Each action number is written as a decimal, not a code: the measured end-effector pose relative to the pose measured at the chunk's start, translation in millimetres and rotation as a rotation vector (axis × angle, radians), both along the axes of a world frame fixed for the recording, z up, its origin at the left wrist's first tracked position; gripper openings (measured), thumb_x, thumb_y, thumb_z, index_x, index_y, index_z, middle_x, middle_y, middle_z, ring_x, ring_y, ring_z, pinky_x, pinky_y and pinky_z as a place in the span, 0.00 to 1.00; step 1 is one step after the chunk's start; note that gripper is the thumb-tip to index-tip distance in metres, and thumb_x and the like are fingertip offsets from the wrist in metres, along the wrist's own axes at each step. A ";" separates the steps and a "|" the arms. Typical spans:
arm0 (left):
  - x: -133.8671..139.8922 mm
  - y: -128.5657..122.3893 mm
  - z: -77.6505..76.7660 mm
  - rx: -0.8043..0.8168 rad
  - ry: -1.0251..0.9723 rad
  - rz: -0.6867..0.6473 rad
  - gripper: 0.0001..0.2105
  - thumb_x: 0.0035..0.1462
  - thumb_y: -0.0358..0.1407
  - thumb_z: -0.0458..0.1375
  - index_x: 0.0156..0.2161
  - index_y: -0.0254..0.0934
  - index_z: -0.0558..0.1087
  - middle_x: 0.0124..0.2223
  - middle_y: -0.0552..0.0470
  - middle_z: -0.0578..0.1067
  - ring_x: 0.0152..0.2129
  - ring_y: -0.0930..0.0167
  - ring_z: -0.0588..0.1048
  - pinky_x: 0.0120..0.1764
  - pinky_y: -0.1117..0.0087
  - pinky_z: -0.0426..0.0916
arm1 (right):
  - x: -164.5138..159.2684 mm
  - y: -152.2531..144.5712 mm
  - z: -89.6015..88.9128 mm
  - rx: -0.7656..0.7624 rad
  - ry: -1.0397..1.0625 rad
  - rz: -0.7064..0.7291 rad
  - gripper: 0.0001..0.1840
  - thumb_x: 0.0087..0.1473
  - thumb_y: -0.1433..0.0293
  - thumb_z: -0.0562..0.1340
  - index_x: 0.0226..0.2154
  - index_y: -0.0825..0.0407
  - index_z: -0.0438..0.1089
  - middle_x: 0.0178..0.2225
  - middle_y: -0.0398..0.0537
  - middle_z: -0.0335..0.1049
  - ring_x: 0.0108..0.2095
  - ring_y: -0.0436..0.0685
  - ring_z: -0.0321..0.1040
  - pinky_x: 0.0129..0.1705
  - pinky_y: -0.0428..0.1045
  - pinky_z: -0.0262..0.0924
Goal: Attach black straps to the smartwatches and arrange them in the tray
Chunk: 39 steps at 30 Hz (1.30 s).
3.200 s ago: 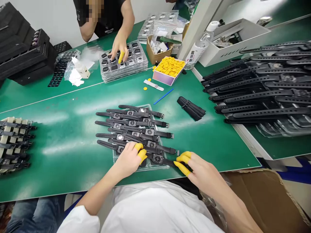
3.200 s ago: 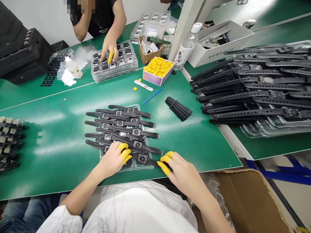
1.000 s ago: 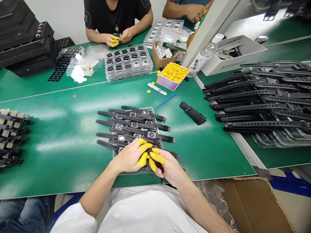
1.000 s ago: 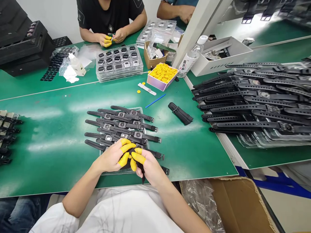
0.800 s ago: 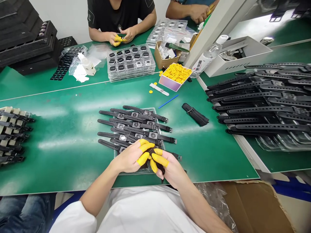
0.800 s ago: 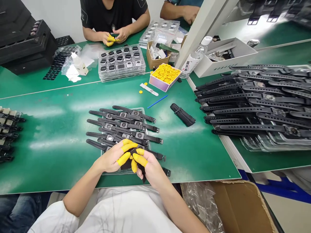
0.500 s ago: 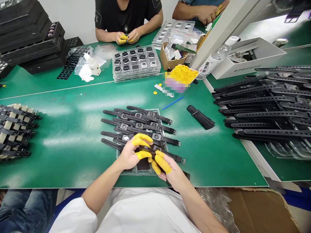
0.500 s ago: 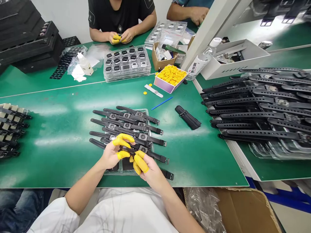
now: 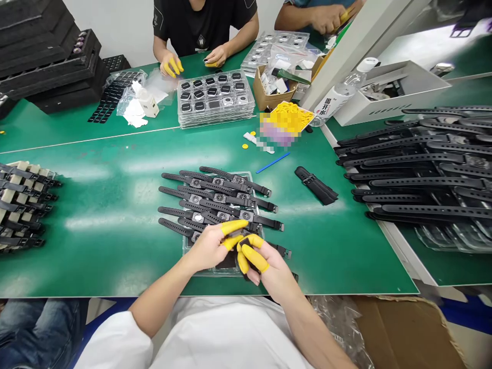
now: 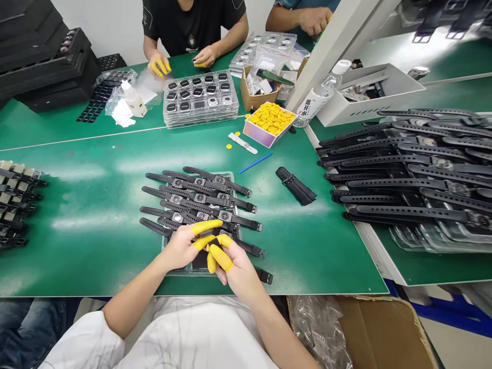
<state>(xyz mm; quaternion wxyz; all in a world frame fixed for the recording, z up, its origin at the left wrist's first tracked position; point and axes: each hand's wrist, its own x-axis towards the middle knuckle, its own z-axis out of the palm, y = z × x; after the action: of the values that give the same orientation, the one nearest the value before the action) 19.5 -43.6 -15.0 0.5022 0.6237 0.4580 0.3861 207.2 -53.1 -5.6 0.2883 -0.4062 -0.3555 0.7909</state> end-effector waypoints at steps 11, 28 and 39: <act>0.0 -3.2 -6.1 0.327 0.252 -0.088 0.27 0.60 0.21 0.48 0.62 0.37 0.69 0.58 0.42 0.74 0.57 0.65 0.74 0.60 0.61 0.72 | -6.5 -0.4 -5.7 -0.164 0.050 -0.096 0.26 0.47 0.49 0.73 0.31 0.50 0.64 0.15 0.33 0.59 0.14 0.43 0.43 0.15 0.42 0.34; -1.6 -4.2 9.6 0.355 0.495 -0.225 0.19 0.67 0.31 0.48 0.61 0.33 0.68 0.53 0.37 0.73 0.53 0.59 0.73 0.56 0.55 0.73 | -11.5 -2.8 -11.6 -0.204 -0.018 -0.097 0.31 0.44 0.44 0.73 0.32 0.49 0.64 0.15 0.29 0.50 0.15 0.43 0.38 0.15 0.41 0.34; -43.2 -17.7 40.9 0.211 0.631 -0.135 0.26 0.69 0.32 0.51 0.70 0.44 0.57 0.57 0.45 0.77 0.50 0.63 0.78 0.52 0.62 0.75 | 23.3 12.7 -22.6 1.088 -0.618 0.147 0.13 0.70 0.61 0.56 0.44 0.47 0.74 0.34 0.46 0.78 0.32 0.55 0.75 0.33 0.48 0.65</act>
<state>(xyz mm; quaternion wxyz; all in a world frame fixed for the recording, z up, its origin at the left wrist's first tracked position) -23.6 -61.3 26.0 0.2927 0.7899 0.5061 0.1852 230.5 -40.4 -28.2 0.2824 -0.3856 -0.8008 0.3610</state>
